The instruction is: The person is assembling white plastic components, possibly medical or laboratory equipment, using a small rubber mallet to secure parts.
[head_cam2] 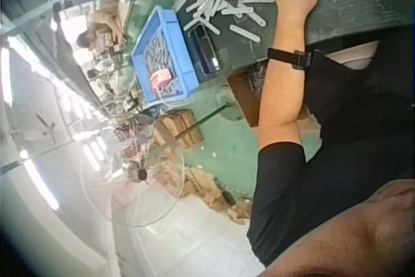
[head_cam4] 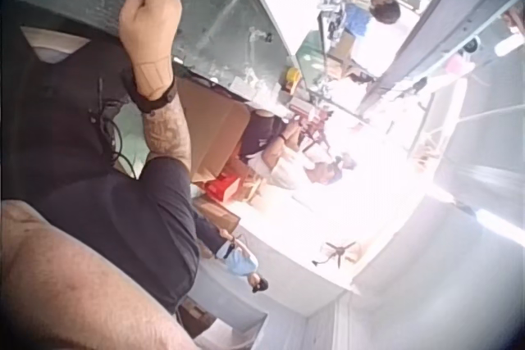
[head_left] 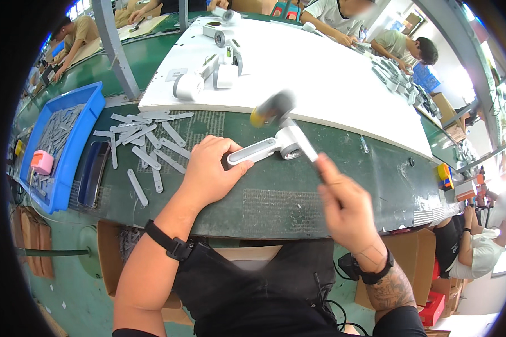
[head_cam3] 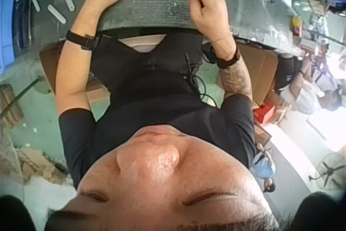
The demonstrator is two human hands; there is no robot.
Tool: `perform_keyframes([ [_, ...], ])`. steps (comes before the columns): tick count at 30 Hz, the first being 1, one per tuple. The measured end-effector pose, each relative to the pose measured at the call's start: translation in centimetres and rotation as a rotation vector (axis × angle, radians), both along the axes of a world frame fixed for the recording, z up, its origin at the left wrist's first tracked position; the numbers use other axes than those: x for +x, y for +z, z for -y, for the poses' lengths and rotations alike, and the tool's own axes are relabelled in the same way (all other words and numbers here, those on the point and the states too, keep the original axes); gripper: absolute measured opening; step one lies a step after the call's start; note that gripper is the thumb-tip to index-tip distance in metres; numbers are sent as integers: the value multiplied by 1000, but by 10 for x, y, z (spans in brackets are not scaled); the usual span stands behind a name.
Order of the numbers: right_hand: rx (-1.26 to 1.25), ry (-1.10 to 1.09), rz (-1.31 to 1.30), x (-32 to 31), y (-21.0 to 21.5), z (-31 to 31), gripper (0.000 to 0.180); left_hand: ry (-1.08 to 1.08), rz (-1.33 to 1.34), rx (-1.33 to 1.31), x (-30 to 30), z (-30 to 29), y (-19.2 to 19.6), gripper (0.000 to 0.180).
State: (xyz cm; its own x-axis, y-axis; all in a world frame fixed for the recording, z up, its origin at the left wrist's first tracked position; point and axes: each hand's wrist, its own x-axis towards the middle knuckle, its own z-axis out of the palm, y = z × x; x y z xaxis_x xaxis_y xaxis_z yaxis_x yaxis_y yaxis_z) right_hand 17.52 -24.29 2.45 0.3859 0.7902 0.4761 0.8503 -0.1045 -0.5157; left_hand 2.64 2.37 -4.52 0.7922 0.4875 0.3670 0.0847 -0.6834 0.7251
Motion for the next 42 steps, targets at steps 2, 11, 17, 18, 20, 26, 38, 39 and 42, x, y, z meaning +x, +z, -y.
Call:
perform_keyframes([
  [2,-126,14,3,5,-5,1,59,21,15,23,2,-1,-8,27],
  [11,-267,59,-11,-11,-8,2,54,39,-46,12,4,-2,-12,31],
  [17,-175,19,-46,-25,7,-6,59,80,-76,1,1,0,-9,35],
  [18,-114,14,-78,-25,3,-7,59,71,-60,-30,1,1,-7,36],
  [20,-220,35,-40,-18,0,-5,59,65,-122,-59,2,1,-1,38],
  [26,-109,-38,-73,-17,10,-2,55,60,-4,23,-1,1,-10,43],
  [38,-182,-31,7,-10,4,10,57,12,53,-42,-5,1,-5,28],
  [39,-182,-29,8,-8,6,9,57,14,54,-42,-6,2,-5,28],
  [42,-321,-92,-21,-8,27,13,60,33,9,-41,-7,2,-6,29],
])
